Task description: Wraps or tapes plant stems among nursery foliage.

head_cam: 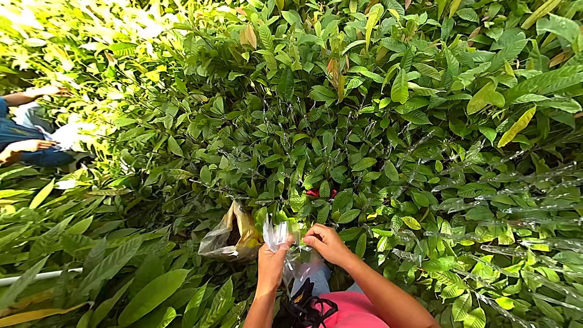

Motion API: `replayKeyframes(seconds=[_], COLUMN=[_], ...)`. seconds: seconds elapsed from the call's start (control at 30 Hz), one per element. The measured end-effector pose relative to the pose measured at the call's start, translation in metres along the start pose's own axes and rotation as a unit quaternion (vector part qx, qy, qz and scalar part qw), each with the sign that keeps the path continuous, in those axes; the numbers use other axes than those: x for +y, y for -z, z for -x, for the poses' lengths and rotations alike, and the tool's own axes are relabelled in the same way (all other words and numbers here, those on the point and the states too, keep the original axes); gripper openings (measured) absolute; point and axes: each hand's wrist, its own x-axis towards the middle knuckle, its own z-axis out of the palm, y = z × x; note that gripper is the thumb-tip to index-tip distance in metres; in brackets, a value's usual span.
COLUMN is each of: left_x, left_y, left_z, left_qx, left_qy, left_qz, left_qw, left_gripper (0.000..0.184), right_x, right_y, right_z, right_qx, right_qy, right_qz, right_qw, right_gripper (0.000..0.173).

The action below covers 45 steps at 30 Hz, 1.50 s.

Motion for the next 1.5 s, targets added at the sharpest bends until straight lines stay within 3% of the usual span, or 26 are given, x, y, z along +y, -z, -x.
replayKeyframes(seconds=[0.1,0.2,0.37,0.6,0.9,1.07,1.2,1.37,1.5], left_x=[0.007,0.012,0.006,0.01,0.002,0.013,0.016,0.018,0.02], left_y=[0.025,0.052,0.083,0.082,0.057,0.034,0.014,-0.008,-0.011], left_z=[-0.013,-0.028,-0.057,-0.073,-0.1,-0.114,-0.119,-0.123,-0.133], left_qx=[0.015,0.005,-0.022,0.018,-0.004,-0.048,-0.045,-0.032,-0.031], left_qy=[0.03,0.041,0.019,0.031,0.029,0.003,-0.002,0.007,0.038], left_qz=[-0.08,-0.137,-0.118,-0.114,-0.094,-0.053,-0.036,-0.027,-0.007], left_qw=[0.996,0.99,0.993,0.993,0.995,0.997,0.998,0.999,0.999], left_gripper=[0.01,0.022,0.023,0.018,0.015,0.014,0.015,0.008,0.012], right_x=[-0.008,-0.01,0.002,0.012,0.02,0.009,0.005,0.006,0.008], right_y=[-0.022,-0.046,-0.076,-0.085,-0.066,-0.022,-0.003,0.015,0.044], right_z=[-0.017,-0.035,-0.057,-0.075,-0.09,-0.111,-0.116,-0.116,-0.112], right_qx=[-0.006,0.001,0.008,0.032,0.108,-0.02,0.03,0.074,0.099], right_qy=[-0.019,-0.039,-0.059,-0.026,0.023,-0.023,0.01,0.027,0.024], right_qz=[0.012,-0.008,-0.111,-0.086,-0.042,-0.047,-0.094,-0.048,0.017], right_qw=[1.0,0.999,0.992,0.995,0.993,0.998,0.995,0.996,0.995], right_gripper=[0.031,0.031,0.028,0.027,0.04,0.041,0.02,0.026,0.03])
